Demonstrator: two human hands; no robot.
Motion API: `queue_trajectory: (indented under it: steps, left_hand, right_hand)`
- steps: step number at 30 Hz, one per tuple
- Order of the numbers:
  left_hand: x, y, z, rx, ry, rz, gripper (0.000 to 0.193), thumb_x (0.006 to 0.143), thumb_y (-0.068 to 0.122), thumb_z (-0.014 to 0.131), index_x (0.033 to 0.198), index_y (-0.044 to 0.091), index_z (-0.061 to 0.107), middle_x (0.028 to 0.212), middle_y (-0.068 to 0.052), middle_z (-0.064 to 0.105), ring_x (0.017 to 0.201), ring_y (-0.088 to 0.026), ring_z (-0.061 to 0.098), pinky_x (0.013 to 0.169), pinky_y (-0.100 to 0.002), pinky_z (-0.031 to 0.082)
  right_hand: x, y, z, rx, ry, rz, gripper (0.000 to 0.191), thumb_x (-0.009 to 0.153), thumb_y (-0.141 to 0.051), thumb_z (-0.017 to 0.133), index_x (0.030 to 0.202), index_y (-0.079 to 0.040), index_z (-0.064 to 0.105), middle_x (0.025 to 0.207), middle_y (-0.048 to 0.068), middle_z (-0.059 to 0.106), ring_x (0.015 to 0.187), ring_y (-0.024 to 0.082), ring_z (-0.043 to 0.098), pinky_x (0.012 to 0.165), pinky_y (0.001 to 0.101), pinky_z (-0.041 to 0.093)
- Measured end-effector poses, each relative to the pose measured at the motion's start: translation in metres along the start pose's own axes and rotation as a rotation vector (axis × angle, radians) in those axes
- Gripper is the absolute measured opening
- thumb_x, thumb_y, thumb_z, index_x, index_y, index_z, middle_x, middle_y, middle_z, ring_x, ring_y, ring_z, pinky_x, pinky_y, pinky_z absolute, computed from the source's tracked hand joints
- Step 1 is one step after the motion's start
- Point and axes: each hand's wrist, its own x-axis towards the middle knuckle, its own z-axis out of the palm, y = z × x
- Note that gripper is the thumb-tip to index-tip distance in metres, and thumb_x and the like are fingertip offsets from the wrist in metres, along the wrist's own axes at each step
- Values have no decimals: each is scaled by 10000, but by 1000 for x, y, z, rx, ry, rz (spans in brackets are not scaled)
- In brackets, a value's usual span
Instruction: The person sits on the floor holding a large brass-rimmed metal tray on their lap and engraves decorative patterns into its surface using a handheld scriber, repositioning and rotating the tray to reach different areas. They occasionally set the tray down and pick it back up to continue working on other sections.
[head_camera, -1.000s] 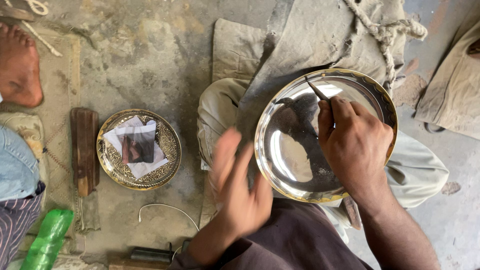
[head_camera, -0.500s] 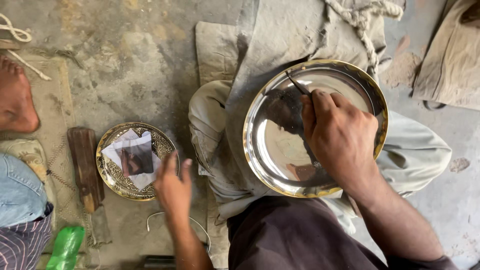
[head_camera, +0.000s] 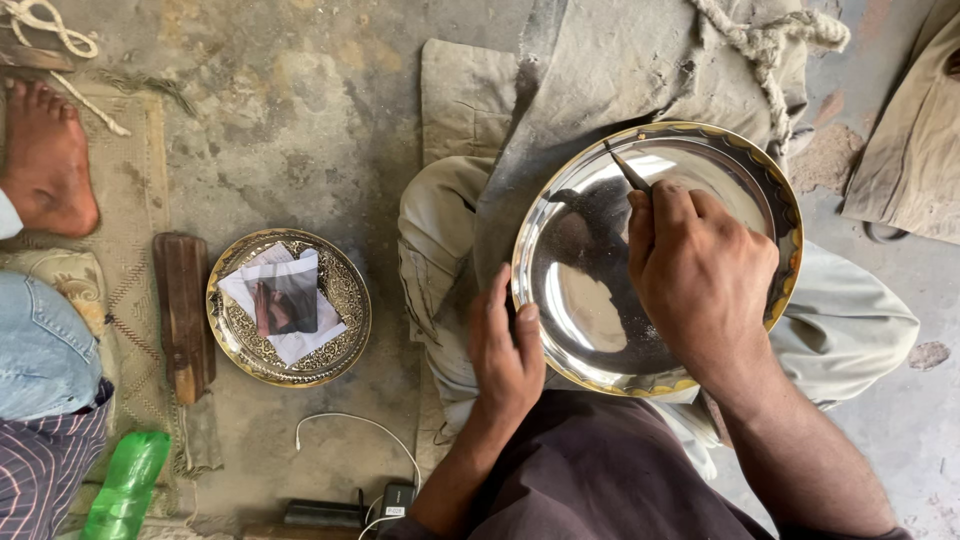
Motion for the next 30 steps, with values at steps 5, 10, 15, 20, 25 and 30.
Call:
queue_trajectory:
  steps: [5,10,15,20,25,30]
  left_hand:
    - [1,-9,11,-6,-23,0,412,1135,121,430,1452,-141,454,1263,-270,635,1122,-352,695,913,-410,578]
    - [5,-9,9,9,-28,-9,413,1132,110,428,1474,-121,453,1226,-248,641,1073,-332,703,859,-400,580]
    - [9,-7,9,0,-54,-54,419,1117,104,436,1481,-102,459,1167,-227,645,995,-311,700,797,-398,564]
    - [9,-9,10,-9,-38,-16,416,1133,105,424,1487,-111,443,1195,-239,634,1031,-321,698,820,-396,572]
    - [11,-12,12,9,-38,-40,414,1123,110,432,1468,-116,464,1160,-229,644,984,-310,706,781,-388,572]
    - [21,-17,12,-38,-51,10,415,1133,104,405,1484,-112,444,1193,-222,633,1019,-288,718,780,-349,592]
  right_hand:
    - [-1,-5,7,-89,19,-40,362,1118,-297,598,848,-63,659,609,25,555,416,124,471,357,305,353]
    - [-2,-14,9,-70,-9,-57,352,1137,-288,596,879,-57,665,596,10,550,394,94,434,325,295,322]
    - [-3,-20,8,-85,19,-105,308,1142,-272,592,938,-49,656,639,18,551,445,98,454,361,305,341]
    - [1,-20,7,-87,-36,-116,290,1104,-269,611,947,-35,680,579,-2,534,395,86,456,317,296,335]
    - [0,-21,7,-65,-18,-140,281,1101,-273,616,966,-36,684,582,-11,521,412,78,438,330,291,330]
    - [-2,-17,8,-81,-57,-204,290,1097,-280,612,966,-35,693,548,-26,499,403,71,410,320,276,324]
